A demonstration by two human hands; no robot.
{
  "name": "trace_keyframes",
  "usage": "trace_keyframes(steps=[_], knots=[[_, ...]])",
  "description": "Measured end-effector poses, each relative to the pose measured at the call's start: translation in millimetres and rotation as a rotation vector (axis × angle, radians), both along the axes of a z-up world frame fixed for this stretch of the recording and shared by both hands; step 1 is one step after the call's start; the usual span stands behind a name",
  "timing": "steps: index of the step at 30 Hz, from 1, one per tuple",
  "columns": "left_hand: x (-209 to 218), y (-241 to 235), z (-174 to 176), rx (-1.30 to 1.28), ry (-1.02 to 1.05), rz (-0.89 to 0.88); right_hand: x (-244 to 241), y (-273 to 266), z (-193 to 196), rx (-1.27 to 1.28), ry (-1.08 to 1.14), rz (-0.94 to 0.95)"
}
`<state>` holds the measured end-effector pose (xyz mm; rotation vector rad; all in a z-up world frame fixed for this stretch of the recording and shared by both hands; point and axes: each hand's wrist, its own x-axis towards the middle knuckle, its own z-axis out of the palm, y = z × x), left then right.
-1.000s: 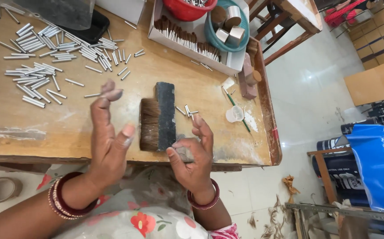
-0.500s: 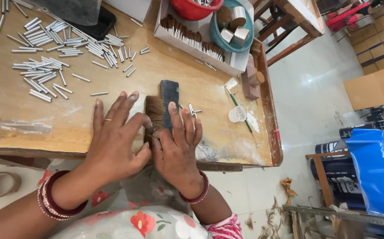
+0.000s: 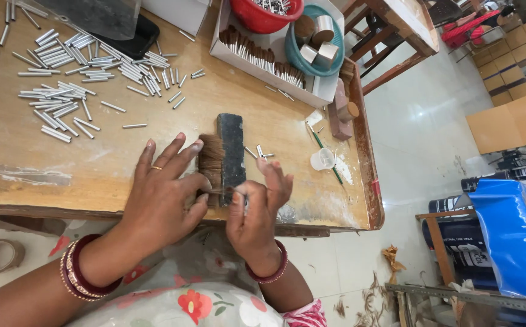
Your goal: The person sits at a workshop table assembling brushes. They pick up small metal ferrules one at a time, fit them by hand, and press them onto bristle blocks on the table, placing finished pieces aside while more ferrules wait in a tray and on the table.
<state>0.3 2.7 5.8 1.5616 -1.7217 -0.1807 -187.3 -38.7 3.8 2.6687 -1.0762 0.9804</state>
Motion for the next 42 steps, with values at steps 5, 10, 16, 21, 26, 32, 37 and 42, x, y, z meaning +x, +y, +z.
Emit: trace_keyframes(steps=[5, 10, 16, 21, 26, 32, 37, 42], knots=[[-7, 14, 27, -0.076, 0.497, -0.178, -21, 12, -3, -0.24, -0.116, -0.018], [-30, 13, 23, 0.006, 0.552, -0.304, -18, 10, 8, -0.303, -0.152, 0.039], [-42, 11, 17, -0.174, 0.511, -0.313, -31, 0, -23, 0.359, -0.677, 0.393], [-47, 15, 9, -0.135, 0.52, -0.297, -19, 5, -38, 0.349, -0.832, 0.36], [-30, 9, 6, -0.136, 0.343, -0.399, -3, 10, -25, 0.073, -0.708, 0.247], [91, -55, 24, 0.062, -0.568, 0.286, -22, -5, -30, 0.121, -0.869, 0.233], [114, -75, 16, 0.038, -0.561, 0.293, -26, -8, -25, 0.121, -0.883, 0.203], [103, -66, 16, -0.019, -0.686, 0.305, -28, -2, -15, 0.109, -0.814, 0.155]])
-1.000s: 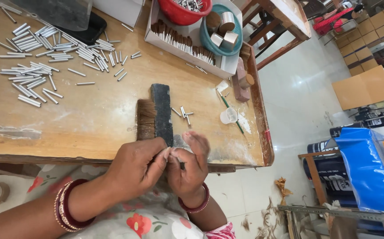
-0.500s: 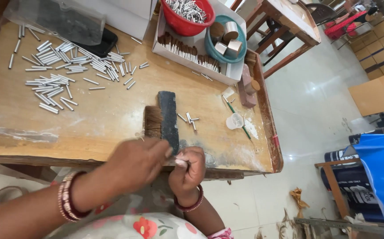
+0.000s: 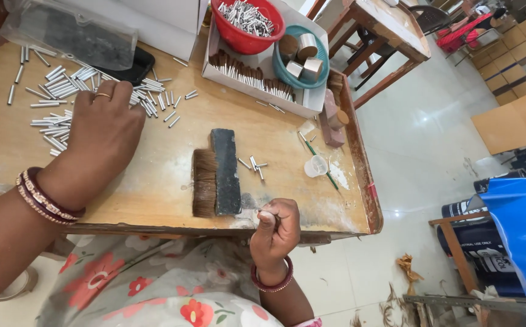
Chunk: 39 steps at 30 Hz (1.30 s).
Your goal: The person sits at a workshop table assembling brushes. They pick up small metal ferrules one at a time, fit them by hand, and press them onto bristle blocks on the table, placing finished pieces aside while more ferrules wait in a tray and on the table.
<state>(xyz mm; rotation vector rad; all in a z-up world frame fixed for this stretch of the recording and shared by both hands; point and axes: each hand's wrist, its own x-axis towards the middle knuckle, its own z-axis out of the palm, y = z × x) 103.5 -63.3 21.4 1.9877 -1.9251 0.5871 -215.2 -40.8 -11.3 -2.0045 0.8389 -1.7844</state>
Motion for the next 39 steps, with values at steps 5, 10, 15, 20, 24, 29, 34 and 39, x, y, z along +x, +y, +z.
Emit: trace_keyframes(steps=[5, 10, 15, 20, 24, 29, 34, 39], knots=[[-3, 2, -4, -0.015, -0.139, -0.008, 1, 7, 9, 0.013, 0.043, 0.025], [-33, 11, 2, -0.041, 0.15, -0.138, 1, 6, 5, 0.094, 0.0, 0.086], [-111, 44, 22, 0.058, 1.039, -0.597, 17, 7, 2, 0.207, -0.135, 0.254], [-157, 55, -13, 0.211, 2.2, -0.798, 31, 6, -5, 0.246, -0.457, 0.375], [-167, 61, -11, 0.262, 2.391, -0.684, 32, 6, -11, 0.186, -0.474, 0.314], [-172, 70, -4, 0.356, 2.565, -0.567, 31, 9, -6, -0.011, -0.291, 0.095], [-173, 74, 0, 0.363, 2.602, -0.555, 22, 12, 8, -0.154, -0.048, -0.085], [-171, 78, -4, 0.277, 2.466, -0.621, 3, 17, 37, -0.297, 0.204, -0.153]])
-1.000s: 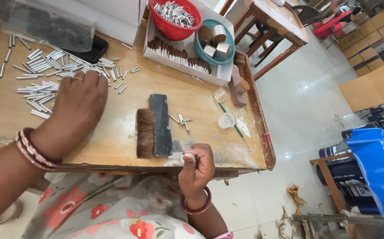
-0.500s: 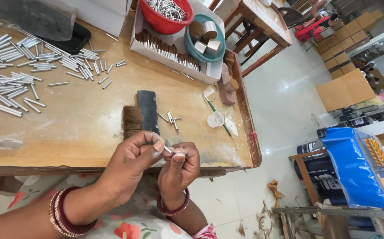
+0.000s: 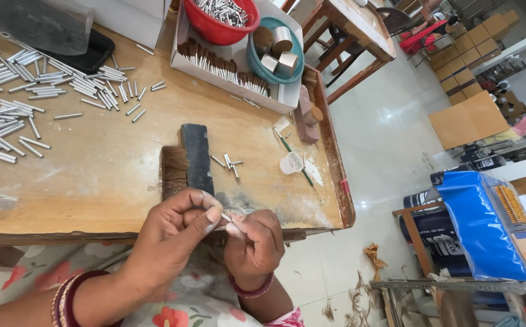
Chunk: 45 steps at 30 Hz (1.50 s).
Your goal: The person sits at a workshop table assembling brushes. They pick up small metal ferrules one at a time, fit them by hand, and press them onto bristle blocks on the table, placing finished pieces aside while more ferrules wait in a tray and on the table.
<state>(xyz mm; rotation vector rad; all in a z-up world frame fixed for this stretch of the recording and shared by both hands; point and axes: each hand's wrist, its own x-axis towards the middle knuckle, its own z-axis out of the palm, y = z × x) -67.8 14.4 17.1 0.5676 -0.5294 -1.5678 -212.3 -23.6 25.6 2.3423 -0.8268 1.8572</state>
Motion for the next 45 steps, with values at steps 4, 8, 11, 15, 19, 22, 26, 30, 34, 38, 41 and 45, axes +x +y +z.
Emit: trace_keyframes(steps=[4, 8, 11, 15, 19, 22, 26, 30, 34, 38, 41, 45], knots=[[-1, 5, -1, -0.165, -0.142, 0.107, -1, 9, 29, 0.113, 0.096, 0.116], [1, 6, 1, -0.203, -0.148, 0.164, -12, 10, 17, 0.222, 0.007, 0.211], [0, 8, 0, -0.201, -0.132, 0.123, -14, 13, 5, 0.171, -0.049, 0.18], [-1, 8, -3, -0.181, -0.108, 0.101, -12, 13, 7, 0.15, -0.053, 0.165], [1, 7, -6, -0.203, -0.099, 0.124, -11, 10, 9, 0.263, -0.052, 0.206], [-2, 8, -9, -0.234, -0.117, 0.141, -11, 6, 1, 0.302, -0.069, 0.247], [-4, 13, -9, -0.217, -0.126, 0.158, -7, 6, 0, 0.3, -0.071, 0.294], [-6, 15, -8, -0.188, -0.097, 0.145, -7, 7, -6, 0.281, -0.084, 0.278], [-1, 15, -14, -0.335, -0.261, 0.227, -5, 4, -5, 0.267, -0.067, 0.275], [28, 5, 2, -0.375, -0.748, 0.466, -5, -21, -6, 0.244, 0.063, 0.072], [58, -6, 7, -0.399, -1.168, 0.57, 0, -45, 14, 0.304, 0.24, -0.034], [69, -13, 2, -0.384, -1.465, 0.425, -8, -38, 3, 0.568, 0.22, 0.182]])
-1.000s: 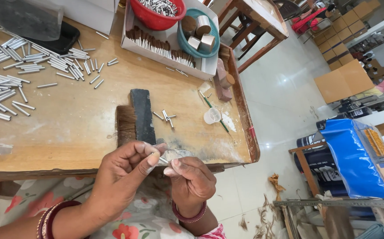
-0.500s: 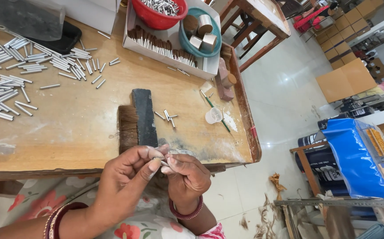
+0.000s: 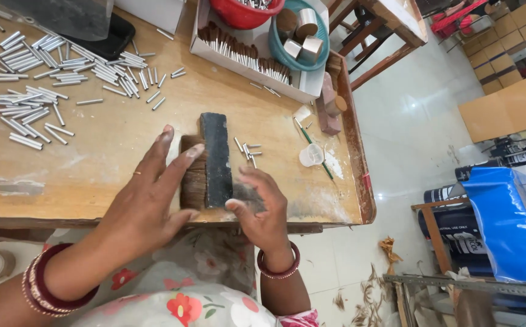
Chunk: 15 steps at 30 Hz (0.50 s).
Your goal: The person sits at a workshop table assembling brushes. They pick up small metal ferrules one at a time, fit them by hand, and press them onto bristle blocks on the table, placing finished pieces aside while more ferrules wait in a tray and on the table.
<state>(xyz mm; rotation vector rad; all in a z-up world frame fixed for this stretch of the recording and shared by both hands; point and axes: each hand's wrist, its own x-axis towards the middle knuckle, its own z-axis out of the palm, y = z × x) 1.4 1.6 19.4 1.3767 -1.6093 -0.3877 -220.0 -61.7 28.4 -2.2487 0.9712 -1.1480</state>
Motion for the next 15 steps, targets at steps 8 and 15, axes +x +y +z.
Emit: trace_keyframes(steps=[8, 15], knots=[[-39, 2, -27, -0.154, 0.541, -0.157, 5, 9, -11, 0.025, 0.082, 0.043], [-10, 9, -26, -0.261, 0.53, 0.067, 28, 23, 7, -0.261, 0.211, 0.01]])
